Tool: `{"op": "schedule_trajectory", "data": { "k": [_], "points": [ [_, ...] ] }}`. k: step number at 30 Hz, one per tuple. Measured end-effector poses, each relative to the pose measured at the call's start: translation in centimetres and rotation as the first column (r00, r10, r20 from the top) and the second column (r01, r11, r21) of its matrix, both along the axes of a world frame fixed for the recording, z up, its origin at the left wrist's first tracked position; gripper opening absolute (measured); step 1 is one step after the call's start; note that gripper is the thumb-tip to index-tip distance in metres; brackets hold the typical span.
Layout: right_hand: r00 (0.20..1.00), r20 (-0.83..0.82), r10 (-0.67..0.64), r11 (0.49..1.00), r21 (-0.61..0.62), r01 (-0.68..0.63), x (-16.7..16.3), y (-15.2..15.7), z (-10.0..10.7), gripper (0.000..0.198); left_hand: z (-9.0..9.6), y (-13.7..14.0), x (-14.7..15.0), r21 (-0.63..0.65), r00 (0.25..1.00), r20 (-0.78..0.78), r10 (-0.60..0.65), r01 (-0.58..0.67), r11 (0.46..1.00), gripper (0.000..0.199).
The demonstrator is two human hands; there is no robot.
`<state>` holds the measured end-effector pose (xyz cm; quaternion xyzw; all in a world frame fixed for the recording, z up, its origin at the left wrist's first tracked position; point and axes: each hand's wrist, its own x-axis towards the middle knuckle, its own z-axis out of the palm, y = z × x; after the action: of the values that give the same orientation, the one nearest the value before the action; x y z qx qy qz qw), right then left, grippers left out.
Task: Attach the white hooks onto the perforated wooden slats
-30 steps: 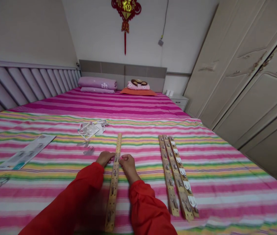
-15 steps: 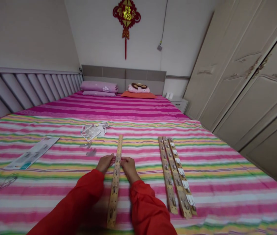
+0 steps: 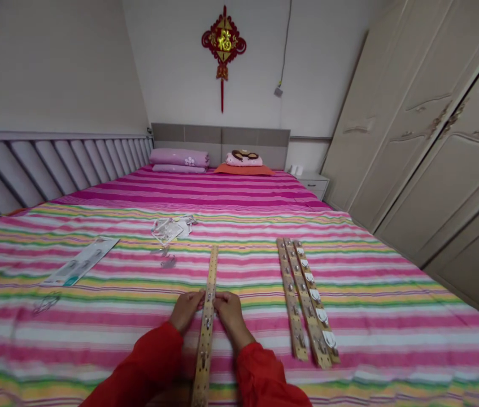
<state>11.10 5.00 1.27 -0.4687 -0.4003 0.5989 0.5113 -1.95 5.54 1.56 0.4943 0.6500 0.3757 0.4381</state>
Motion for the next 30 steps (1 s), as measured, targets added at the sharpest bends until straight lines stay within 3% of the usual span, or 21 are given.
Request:
{"op": "schedule_trajectory", "data": {
  "k": [3,6,9,11,14,17,20,25,30],
  "points": [
    [0.999,0.004,0.038,0.998,0.043,-0.038,0.3,-1.5,-0.7,0.013,-0.2,-2.0,-0.1,0.064,0.996,0.057,-0.063,0.059,0.996,0.042],
    [0.999,0.021,0.027,0.998,0.062,-0.028,0.5,-2.1,-1.3,0.013,0.2,-2.5,-0.8,0.012,0.982,0.149,-0.119,0.118,0.993,0.04],
    [1.0,0.013,-0.006,1.0,0.022,0.006,0.7,-2.0,-1.6,0.011,1.2,-1.2,-2.8,-0.053,0.968,0.235,-0.086,0.101,0.993,0.036],
    [1.0,0.003,-0.007,1.0,-0.014,0.008,0.8,-1.9,-1.6,0.015,2.0,0.4,-4.9,0.036,0.976,0.219,-0.017,0.01,0.999,0.033],
    [1.0,-0.003,0.008,0.999,-0.038,-0.008,1.0,-1.7,-1.7,0.023,2.9,3.0,-8.7,0.241,0.973,0.024,0.228,-0.227,0.944,0.021],
    [1.0,-0.005,0.013,0.999,-0.042,-0.014,1.2,-1.6,-1.8,0.031,3.2,5.0,-11.6,0.335,0.915,-0.141,0.378,-0.315,0.888,0.017],
    [1.0,-0.017,0.02,0.999,-0.04,-0.021,1.4,-1.5,-2.0,0.037,3.0,6.2,-12.5,0.371,0.889,-0.207,0.409,-0.315,0.874,0.02],
    [0.999,-0.036,0.006,0.999,-0.036,-0.007,1.5,-1.6,-2.1,0.042,3.3,7.7,-11.5,0.42,0.844,-0.377,0.381,-0.211,0.883,0.027],
    [0.999,-0.028,0.022,0.999,-0.043,-0.024,1.5,-1.5,-1.9,0.044,4.6,9.5,-10.9,0.186,0.598,-0.742,0.303,-0.25,0.95,0.037]
  ]
}}
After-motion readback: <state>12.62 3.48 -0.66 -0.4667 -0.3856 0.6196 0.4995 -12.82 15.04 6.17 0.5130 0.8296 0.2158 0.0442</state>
